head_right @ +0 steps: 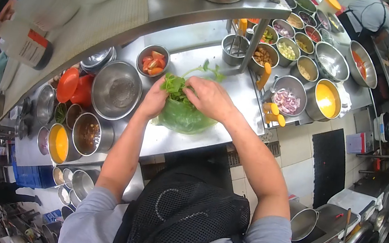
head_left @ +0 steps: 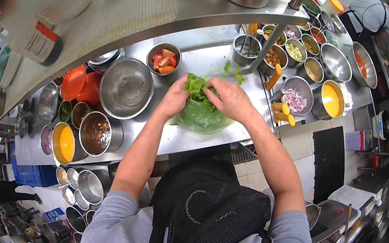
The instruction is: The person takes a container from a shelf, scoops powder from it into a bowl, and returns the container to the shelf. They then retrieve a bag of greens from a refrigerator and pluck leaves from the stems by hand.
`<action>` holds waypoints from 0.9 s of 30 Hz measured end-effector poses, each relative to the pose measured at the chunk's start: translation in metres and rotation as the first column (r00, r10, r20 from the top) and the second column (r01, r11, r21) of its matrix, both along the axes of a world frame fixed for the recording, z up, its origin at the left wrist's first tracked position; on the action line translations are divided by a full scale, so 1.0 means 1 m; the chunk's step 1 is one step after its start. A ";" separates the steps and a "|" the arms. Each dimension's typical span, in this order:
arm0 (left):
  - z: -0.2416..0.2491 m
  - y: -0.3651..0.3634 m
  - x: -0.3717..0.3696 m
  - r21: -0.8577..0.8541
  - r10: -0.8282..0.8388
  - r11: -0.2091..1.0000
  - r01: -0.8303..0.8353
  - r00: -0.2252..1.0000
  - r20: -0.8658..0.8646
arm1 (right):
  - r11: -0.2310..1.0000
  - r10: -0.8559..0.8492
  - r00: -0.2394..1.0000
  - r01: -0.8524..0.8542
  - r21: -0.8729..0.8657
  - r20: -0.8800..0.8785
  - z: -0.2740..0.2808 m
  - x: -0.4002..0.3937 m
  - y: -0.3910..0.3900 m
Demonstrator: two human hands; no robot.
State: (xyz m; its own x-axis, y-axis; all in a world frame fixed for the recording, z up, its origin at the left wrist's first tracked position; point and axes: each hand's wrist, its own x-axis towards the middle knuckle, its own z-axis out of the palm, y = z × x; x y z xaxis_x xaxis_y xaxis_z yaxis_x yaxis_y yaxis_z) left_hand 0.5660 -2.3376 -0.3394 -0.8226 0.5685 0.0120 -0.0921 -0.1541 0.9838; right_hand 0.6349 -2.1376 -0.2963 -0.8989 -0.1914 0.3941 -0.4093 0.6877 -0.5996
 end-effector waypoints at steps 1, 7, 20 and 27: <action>0.002 -0.002 0.001 -0.008 -0.036 0.999 0.036 0.999 -0.022 | 1.000 0.015 1.000 -0.014 0.017 -0.025 0.001 0.001 0.000; 0.010 -0.003 0.001 -0.128 -0.120 0.985 0.112 0.991 -0.053 | 0.962 -0.038 0.998 0.052 0.268 -0.056 0.006 0.000 0.000; 0.017 0.007 0.002 -0.014 0.057 0.998 -0.055 0.981 0.184 | 0.976 0.033 0.973 0.017 0.218 -0.227 -0.003 -0.010 0.002; -0.003 0.001 -0.007 -0.038 -0.047 0.998 0.048 0.999 0.026 | 0.958 -0.058 0.970 0.120 0.261 -0.234 -0.011 -0.008 0.000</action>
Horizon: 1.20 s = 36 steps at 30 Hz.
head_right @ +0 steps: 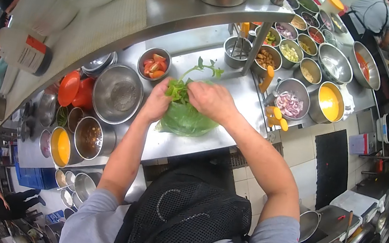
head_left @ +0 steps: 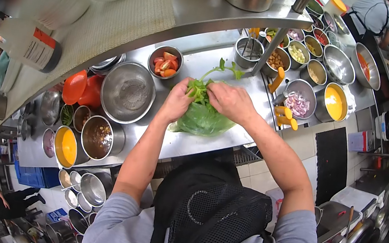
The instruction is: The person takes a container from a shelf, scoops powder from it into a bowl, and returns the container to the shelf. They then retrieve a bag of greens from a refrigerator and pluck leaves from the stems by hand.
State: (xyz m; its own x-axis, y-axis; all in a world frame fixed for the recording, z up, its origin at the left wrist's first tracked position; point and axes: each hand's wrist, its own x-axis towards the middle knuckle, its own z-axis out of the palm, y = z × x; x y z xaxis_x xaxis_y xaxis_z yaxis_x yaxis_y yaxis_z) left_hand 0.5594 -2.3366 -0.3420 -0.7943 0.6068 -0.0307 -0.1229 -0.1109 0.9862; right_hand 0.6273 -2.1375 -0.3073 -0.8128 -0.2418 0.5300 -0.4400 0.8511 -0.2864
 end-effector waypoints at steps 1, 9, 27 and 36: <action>0.006 0.000 0.002 -0.099 -0.001 0.995 -0.007 0.997 -0.081 | 1.000 0.006 1.000 -0.006 -0.003 0.026 -0.001 0.001 0.000; -0.005 -0.009 0.001 -0.037 0.075 0.996 -0.081 0.988 -0.132 | 0.772 -0.025 0.975 0.160 -0.615 0.223 -0.006 -0.015 0.028; 0.030 0.028 0.011 -0.397 -0.014 0.825 -0.403 0.687 -0.726 | 0.944 0.047 0.977 0.025 -0.329 0.208 0.036 0.017 0.005; -0.013 -0.008 0.000 -0.191 0.125 0.965 -0.180 0.955 -0.269 | -0.236 0.223 0.936 0.323 -0.916 0.273 0.007 0.028 0.067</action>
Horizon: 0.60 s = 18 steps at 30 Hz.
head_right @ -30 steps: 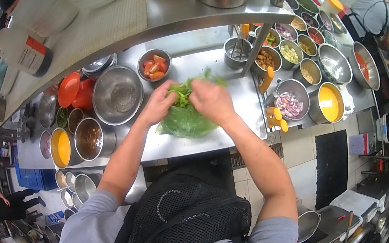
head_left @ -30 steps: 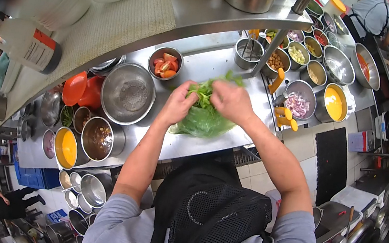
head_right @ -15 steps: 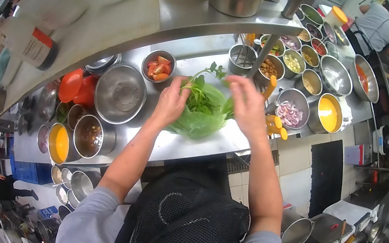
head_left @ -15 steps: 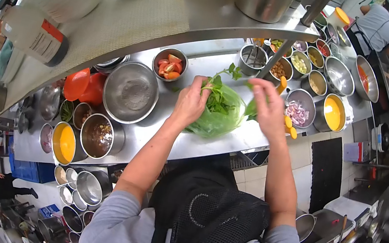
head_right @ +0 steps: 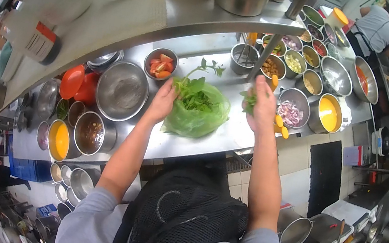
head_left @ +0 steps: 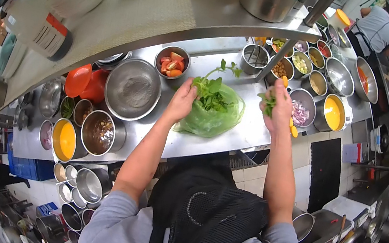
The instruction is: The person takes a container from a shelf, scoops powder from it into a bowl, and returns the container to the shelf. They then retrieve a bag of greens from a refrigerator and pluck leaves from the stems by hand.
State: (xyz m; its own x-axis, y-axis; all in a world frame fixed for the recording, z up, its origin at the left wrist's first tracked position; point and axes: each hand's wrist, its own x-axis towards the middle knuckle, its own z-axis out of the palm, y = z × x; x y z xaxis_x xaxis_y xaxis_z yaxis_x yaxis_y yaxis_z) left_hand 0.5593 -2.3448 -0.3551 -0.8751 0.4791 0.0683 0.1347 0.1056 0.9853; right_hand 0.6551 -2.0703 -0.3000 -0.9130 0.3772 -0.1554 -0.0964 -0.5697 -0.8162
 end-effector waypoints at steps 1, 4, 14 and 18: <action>-0.004 -0.001 -0.002 0.211 -0.028 0.978 -0.007 0.986 0.162 | 0.998 0.017 1.000 -0.018 -0.062 -0.026 -0.005 0.003 0.003; 0.000 -0.005 -0.001 0.478 -0.108 0.873 -0.093 0.920 0.377 | 0.995 0.071 0.995 -0.076 -0.068 -0.071 -0.018 0.005 -0.002; 0.028 0.000 0.011 0.455 -0.008 0.874 -0.171 0.931 0.364 | 0.430 0.150 0.989 -0.049 0.901 -0.018 0.019 -0.008 -0.072; 0.025 -0.001 0.012 0.431 -0.116 0.903 0.004 0.965 0.235 | 0.213 0.360 0.932 -0.046 0.976 -0.035 0.014 -0.027 -0.082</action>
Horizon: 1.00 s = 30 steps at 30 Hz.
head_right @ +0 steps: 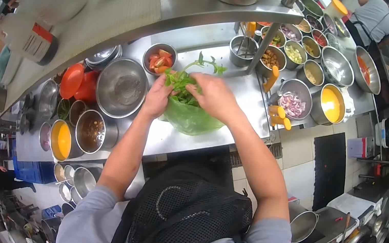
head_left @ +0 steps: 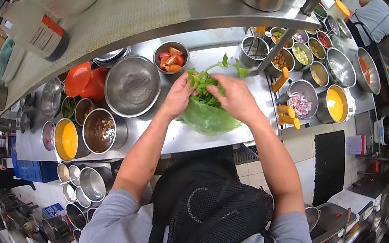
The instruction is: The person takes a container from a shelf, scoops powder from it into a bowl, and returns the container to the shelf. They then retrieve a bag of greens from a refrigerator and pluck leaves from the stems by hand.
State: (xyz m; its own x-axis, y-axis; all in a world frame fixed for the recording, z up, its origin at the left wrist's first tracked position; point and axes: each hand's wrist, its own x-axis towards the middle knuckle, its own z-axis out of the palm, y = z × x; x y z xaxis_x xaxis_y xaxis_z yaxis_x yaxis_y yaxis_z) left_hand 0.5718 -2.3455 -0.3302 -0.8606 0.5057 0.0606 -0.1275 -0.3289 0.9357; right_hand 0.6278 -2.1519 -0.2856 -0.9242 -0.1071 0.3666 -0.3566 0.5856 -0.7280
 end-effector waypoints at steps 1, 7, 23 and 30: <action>-0.004 0.000 -0.005 0.006 -0.003 1.000 0.003 1.000 -0.006 | 0.993 0.051 0.997 -0.044 0.110 -0.063 -0.001 -0.006 -0.002; 0.002 0.000 -0.003 -0.253 -0.035 0.967 -0.034 0.964 -0.265 | 0.954 -0.150 0.970 0.193 0.229 -0.190 -0.005 -0.002 -0.017; -0.010 0.005 -0.003 0.164 0.098 0.978 -0.126 0.981 0.167 | 0.963 -0.087 0.972 0.138 -0.231 0.218 -0.030 0.042 0.005; 0.001 0.014 0.005 -0.117 0.055 0.989 -0.091 0.959 -0.277 | 0.962 -0.012 0.984 0.060 -0.266 0.176 0.000 0.040 -0.009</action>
State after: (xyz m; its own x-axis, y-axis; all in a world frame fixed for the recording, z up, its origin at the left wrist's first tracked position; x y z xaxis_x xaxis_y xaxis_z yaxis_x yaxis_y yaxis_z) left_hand 0.5765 -2.3317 -0.3292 -0.8552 0.4609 0.2372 0.1584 -0.2034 0.9662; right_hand 0.6675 -2.1612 -0.2857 -0.9769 0.0082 0.2137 -0.1956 0.3698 -0.9083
